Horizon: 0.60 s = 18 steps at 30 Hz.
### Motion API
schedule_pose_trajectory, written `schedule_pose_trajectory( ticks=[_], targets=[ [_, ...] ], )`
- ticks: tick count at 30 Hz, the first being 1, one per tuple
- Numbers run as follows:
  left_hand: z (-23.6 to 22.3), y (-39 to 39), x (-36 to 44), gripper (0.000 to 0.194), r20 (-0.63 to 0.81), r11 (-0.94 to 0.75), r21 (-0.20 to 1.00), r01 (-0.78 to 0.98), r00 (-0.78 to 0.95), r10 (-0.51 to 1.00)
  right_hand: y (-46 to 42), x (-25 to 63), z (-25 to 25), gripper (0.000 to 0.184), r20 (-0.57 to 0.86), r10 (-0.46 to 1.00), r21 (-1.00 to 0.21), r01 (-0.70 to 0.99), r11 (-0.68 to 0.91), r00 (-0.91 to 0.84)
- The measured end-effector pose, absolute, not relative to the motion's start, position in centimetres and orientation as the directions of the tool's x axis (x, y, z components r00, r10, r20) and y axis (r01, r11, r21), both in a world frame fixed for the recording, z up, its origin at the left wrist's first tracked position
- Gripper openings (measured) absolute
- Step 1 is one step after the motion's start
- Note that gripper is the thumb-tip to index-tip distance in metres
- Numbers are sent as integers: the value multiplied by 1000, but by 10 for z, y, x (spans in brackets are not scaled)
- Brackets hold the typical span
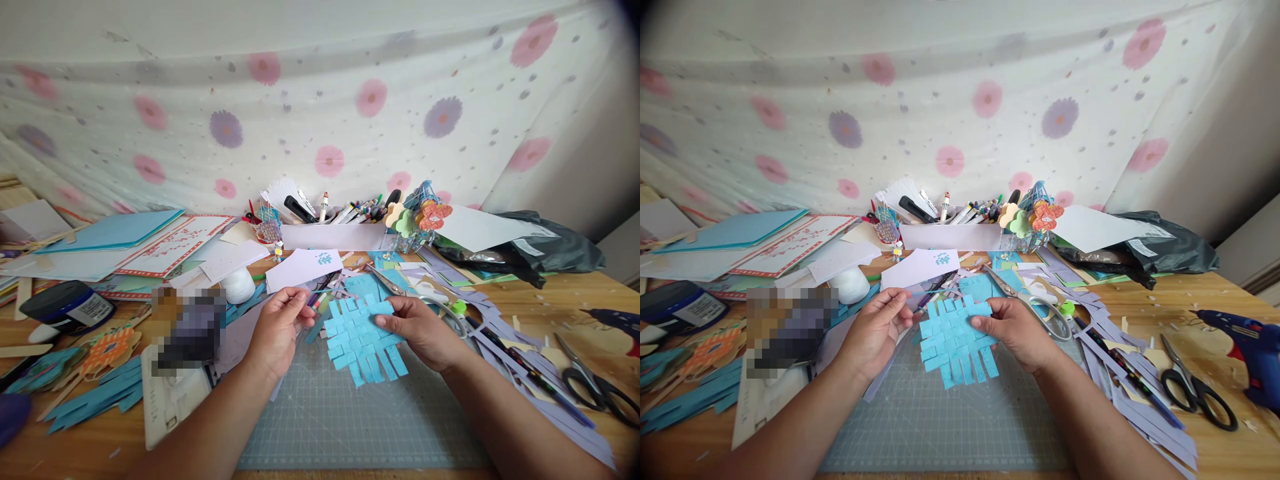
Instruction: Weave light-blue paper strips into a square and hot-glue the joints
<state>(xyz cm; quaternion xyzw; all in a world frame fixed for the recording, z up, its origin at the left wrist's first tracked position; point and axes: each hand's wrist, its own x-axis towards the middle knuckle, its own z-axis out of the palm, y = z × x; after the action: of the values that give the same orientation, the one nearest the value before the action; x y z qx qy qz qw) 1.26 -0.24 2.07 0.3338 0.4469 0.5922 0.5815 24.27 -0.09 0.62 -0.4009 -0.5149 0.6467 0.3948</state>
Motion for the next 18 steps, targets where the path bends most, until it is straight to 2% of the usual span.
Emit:
schedule_pose_trajectory(
  ticks=[6,18],
  targets=[
    [20,-2,13,27,-133,102,898,-428,-42,990,-1,244,5,35,-108,922,-981,-109,-159,-373],
    [21,-1,13,23,-146,110,873,-475,-39,989,0,245,5,33,-97,924,-982,-114,-149,-371]
  ],
)
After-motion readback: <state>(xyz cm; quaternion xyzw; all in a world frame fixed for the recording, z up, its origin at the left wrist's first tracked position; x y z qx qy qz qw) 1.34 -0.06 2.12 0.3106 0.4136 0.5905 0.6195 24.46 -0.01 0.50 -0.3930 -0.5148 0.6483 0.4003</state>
